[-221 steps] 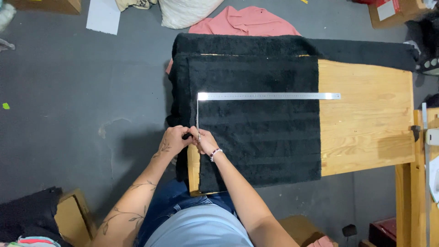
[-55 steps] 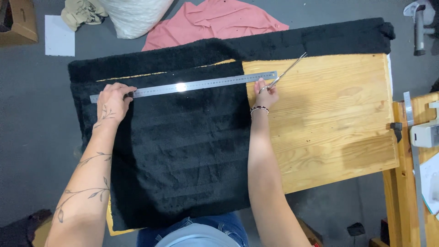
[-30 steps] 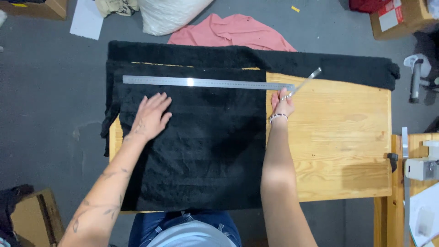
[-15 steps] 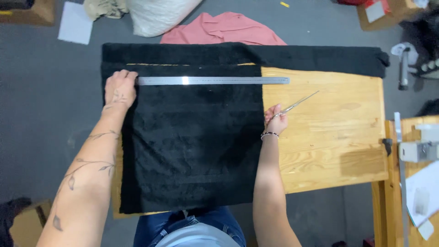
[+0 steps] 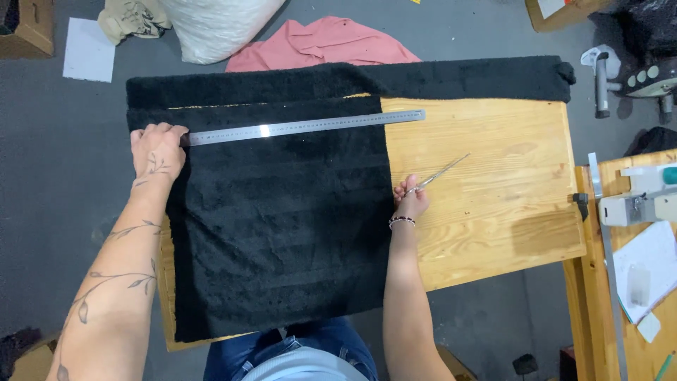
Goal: Measuring and cutting black fabric using a metal ruler and scissors on a wooden workbench.
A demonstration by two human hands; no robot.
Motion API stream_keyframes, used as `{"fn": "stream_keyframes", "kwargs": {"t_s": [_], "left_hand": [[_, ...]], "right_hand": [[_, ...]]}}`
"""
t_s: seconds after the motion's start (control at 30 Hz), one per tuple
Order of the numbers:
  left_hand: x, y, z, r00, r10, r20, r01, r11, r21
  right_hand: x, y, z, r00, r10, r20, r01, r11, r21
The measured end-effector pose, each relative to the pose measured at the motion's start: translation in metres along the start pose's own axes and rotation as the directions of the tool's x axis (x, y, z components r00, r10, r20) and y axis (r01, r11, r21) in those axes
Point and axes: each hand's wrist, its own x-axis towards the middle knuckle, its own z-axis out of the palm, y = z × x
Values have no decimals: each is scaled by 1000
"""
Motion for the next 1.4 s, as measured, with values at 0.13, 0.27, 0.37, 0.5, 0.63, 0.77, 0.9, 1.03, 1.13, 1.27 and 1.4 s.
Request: {"fn": "stream_keyframes", "kwargs": {"t_s": [0.13, 0.27, 0.37, 0.5, 0.63, 0.77, 0.9, 1.03, 1.13, 1.27, 1.4], "left_hand": [[1, 3, -4, 1000, -11, 9, 11, 1000, -22], [-7, 3, -11, 999, -15, -44, 14, 999, -29], [-20, 14, -36, 993, -4, -115, -8, 995, -101], [-47, 40, -73, 975, 6, -223, -49, 981, -189], [-70, 54, -49, 966, 42, -255, -107, 963, -247], [-83, 70, -59, 988, 36, -148, -90, 921, -379], [-81, 75, -69, 1000, 26, 2, -22, 871, -491], [-77, 75, -50, 997, 7, 76, 31, 872, -488], [-76, 78, -49, 997, -9, 75, 43, 887, -460], [-76, 79, -46, 996, -33, 79, 64, 897, -437], [-73, 79, -41, 986, -56, 159, 120, 894, -431]], "right_hand": [[12, 9, -2, 1000, -15, 19, 15, 1000, -4], [-11, -4, 0, 995, -96, 33, 98, 994, -50], [-20, -7, -1, 987, -153, 43, 156, 985, -74], [-50, -19, 4, 970, -228, 80, 233, 971, -53], [-73, -27, 9, 963, -250, 96, 256, 965, -60], [-69, -16, 9, 955, -277, 103, 283, 957, -55], [-77, -18, 10, 951, -286, 115, 295, 953, -71], [-85, -21, 8, 954, -267, 134, 279, 957, -76], [-85, -22, 6, 952, -267, 148, 281, 956, -84], [-81, -19, 0, 954, -260, 151, 271, 961, -62], [-85, -22, -6, 954, -255, 158, 266, 963, -51]]}}
